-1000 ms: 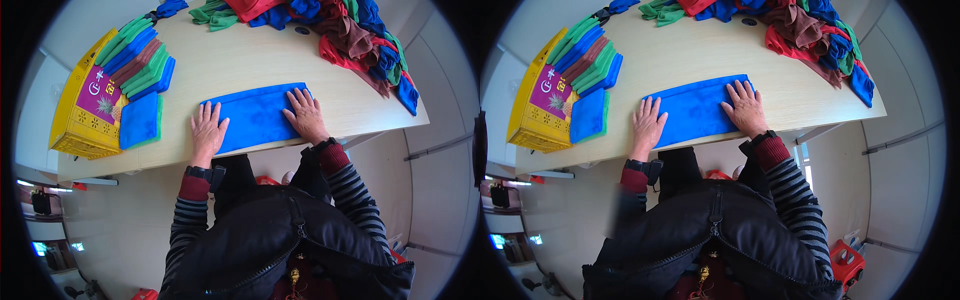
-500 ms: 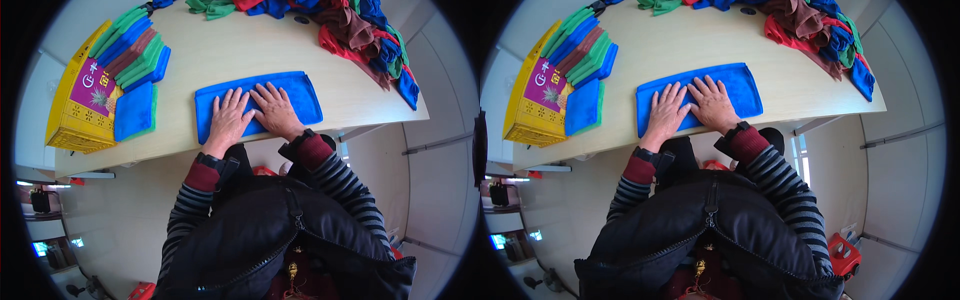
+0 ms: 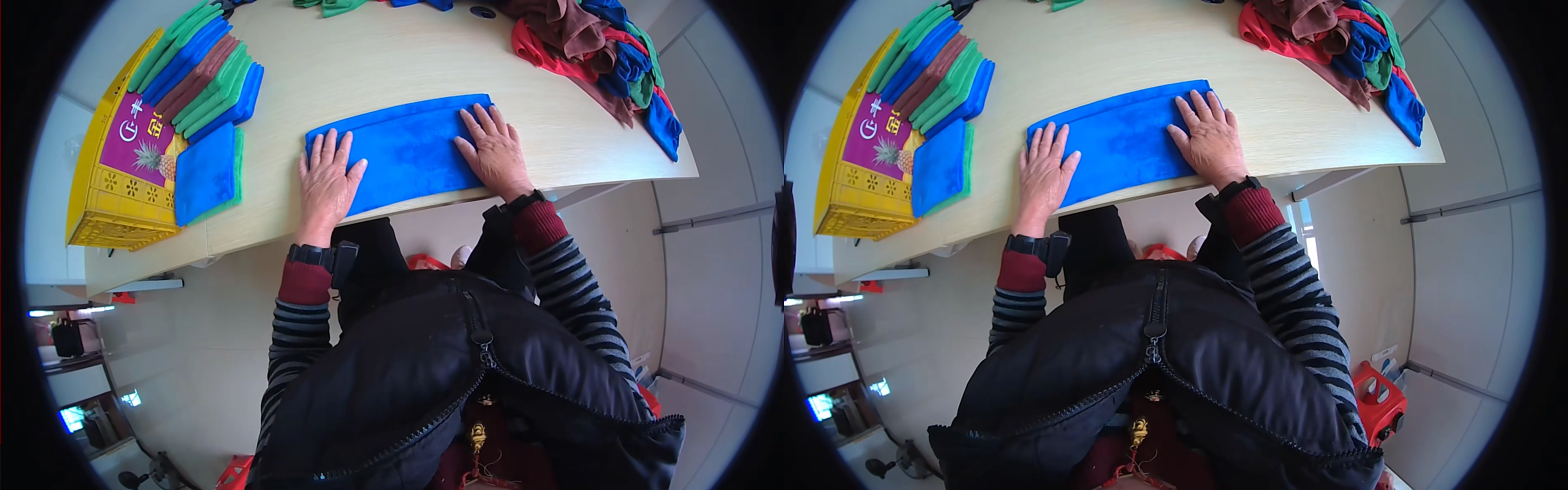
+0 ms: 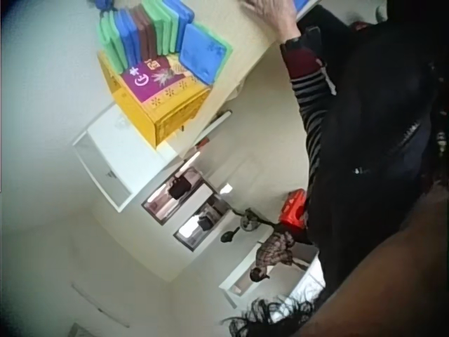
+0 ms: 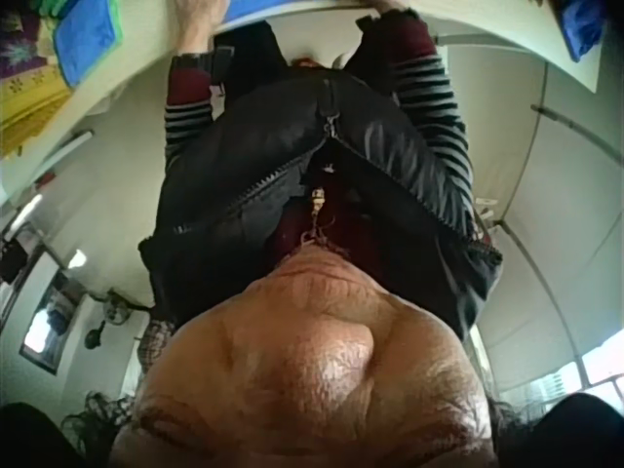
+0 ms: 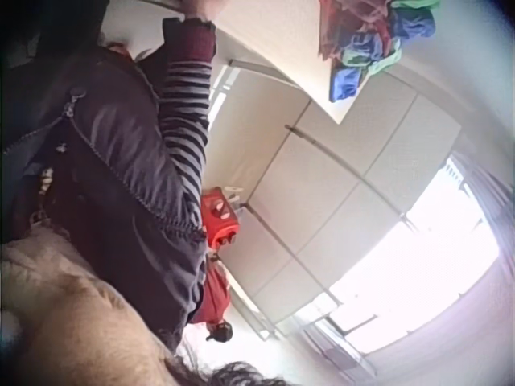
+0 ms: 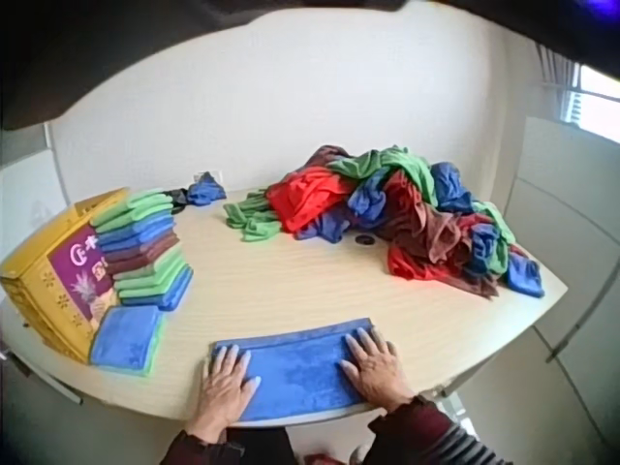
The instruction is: Folding and stacking blue fabric pieces on a table.
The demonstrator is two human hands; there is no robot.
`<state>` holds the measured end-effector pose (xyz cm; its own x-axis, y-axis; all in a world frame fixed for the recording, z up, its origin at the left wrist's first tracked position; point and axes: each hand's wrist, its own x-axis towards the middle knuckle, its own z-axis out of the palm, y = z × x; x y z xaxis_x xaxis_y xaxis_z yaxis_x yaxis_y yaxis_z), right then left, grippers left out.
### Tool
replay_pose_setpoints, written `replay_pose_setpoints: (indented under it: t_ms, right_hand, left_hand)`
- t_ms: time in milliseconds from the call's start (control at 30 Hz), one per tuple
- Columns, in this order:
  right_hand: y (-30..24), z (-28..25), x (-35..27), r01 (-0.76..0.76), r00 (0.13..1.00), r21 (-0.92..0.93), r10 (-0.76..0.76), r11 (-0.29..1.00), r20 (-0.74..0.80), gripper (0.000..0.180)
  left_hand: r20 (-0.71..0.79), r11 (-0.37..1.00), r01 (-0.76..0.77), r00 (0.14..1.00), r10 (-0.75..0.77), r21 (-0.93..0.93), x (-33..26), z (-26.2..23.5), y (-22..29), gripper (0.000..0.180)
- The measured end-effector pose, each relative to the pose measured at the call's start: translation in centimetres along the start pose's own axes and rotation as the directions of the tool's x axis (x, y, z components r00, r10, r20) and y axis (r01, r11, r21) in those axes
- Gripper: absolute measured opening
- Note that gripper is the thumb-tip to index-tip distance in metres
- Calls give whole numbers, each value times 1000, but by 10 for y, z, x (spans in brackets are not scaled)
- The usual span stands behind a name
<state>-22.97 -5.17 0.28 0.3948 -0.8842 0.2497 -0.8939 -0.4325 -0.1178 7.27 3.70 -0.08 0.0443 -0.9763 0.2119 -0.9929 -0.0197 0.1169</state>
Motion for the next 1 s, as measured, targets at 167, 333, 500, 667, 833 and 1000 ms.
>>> replay_pose_setpoints:
  t_ms: [167, 333, 500, 667, 833, 1000]
  right_hand:
    - [8, -1, -4, -30, 1000, 26, 30, 999, -7, 62]
    - [32, 0, -16, -75, 997, 51, 76, 996, -22, 63]
    - [38, -7, -30, -127, 991, 12, 127, 992, -48, 61]
    - [-25, -27, -20, 104, 984, 141, -81, 984, -157, 62]
    - [-115, -6, -12, 294, 955, 214, -292, 931, -43, 61]
    - [-115, 10, -4, 309, 949, 252, -314, 917, -21, 62]
  left_hand:
    - [-3, 999, 35, 999, -35, -2, -5, 0, -12, 64]
    - [-26, 998, 51, 998, -52, -36, -9, 2, -19, 64]
    - [-92, 996, 84, 993, -80, 41, -19, -5, -11, 62]
    - [-153, 998, -52, 987, 59, 45, -12, -25, 38, 58]
    - [-95, 996, -86, 992, 85, -8, -1, 9, 42, 59]
    - [-90, 999, -47, 995, 45, -17, -6, 16, 20, 58]
